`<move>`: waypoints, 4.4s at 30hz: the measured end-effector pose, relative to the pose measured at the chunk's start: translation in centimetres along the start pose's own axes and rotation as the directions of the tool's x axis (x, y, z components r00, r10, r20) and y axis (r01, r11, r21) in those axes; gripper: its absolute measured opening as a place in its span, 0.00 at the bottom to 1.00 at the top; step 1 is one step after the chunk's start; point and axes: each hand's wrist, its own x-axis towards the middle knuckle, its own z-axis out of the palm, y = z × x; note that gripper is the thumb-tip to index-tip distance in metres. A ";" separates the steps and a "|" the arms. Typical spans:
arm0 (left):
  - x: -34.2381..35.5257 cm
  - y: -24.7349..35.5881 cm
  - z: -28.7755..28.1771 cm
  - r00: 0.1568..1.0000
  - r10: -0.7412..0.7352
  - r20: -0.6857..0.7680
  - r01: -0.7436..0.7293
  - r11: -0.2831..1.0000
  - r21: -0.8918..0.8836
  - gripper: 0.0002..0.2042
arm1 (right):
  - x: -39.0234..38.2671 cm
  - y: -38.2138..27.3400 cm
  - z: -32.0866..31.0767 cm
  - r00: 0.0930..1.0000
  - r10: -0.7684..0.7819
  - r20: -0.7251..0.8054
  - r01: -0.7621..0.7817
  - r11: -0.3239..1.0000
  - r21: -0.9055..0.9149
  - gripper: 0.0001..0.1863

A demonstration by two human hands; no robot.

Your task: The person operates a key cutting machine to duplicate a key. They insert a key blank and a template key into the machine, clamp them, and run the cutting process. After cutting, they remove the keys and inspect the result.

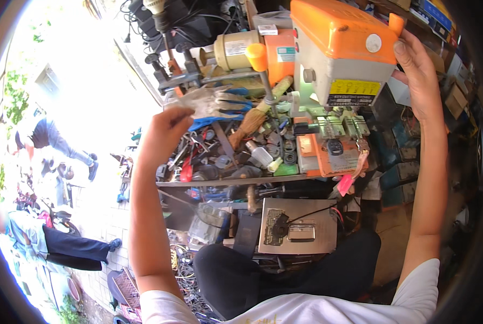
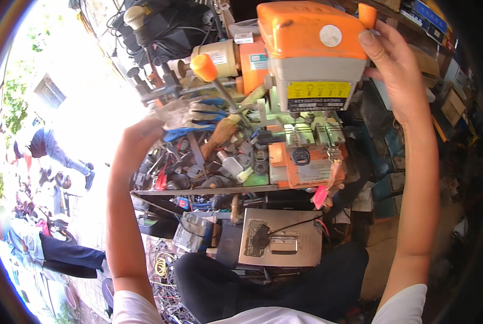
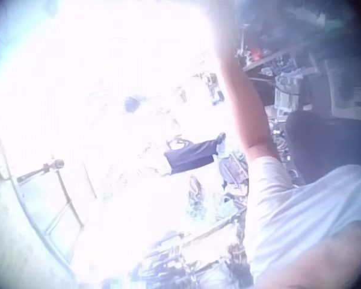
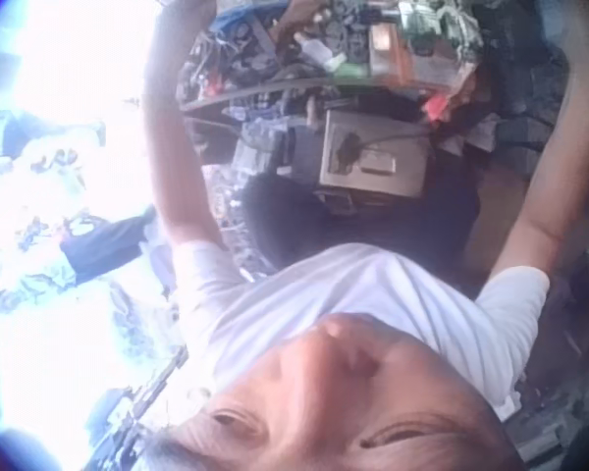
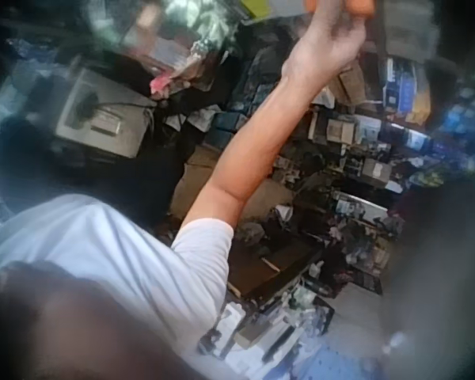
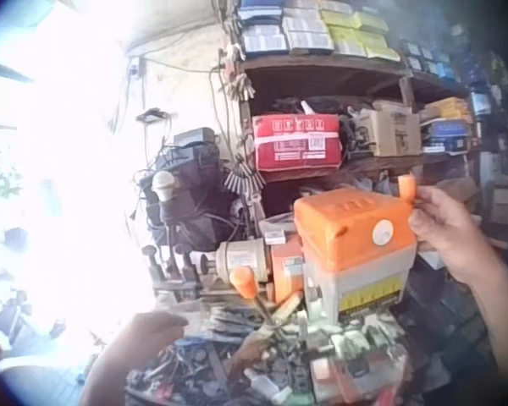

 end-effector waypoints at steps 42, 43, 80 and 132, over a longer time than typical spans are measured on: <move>9.6 -6.0 2.9 0.849 0.501 -0.169 -0.336 0.758 0.558 0.24 | -0.4 -0.5 0.9 0.996 -0.031 -0.089 0.030 0.999 -0.015 0.41; 9.7 -6.3 2.9 0.821 0.545 -0.170 -0.349 0.714 0.607 0.25 | -0.4 -0.6 1.0 0.996 -0.031 -0.079 0.030 0.999 -0.018 0.41; 7.4 -3.7 7.0 0.883 0.260 0.390 -0.451 0.695 0.560 0.09 | 0.7 -1.0 0.5 0.999 0.029 0.018 -0.031 0.992 0.123 0.31; -2.4 7.7 19.6 0.961 0.179 -0.213 -0.271 0.771 -0.576 0.10 | -11.6 -7.4 8.1 0.879 0.033 0.475 0.434 0.355 -0.828 0.11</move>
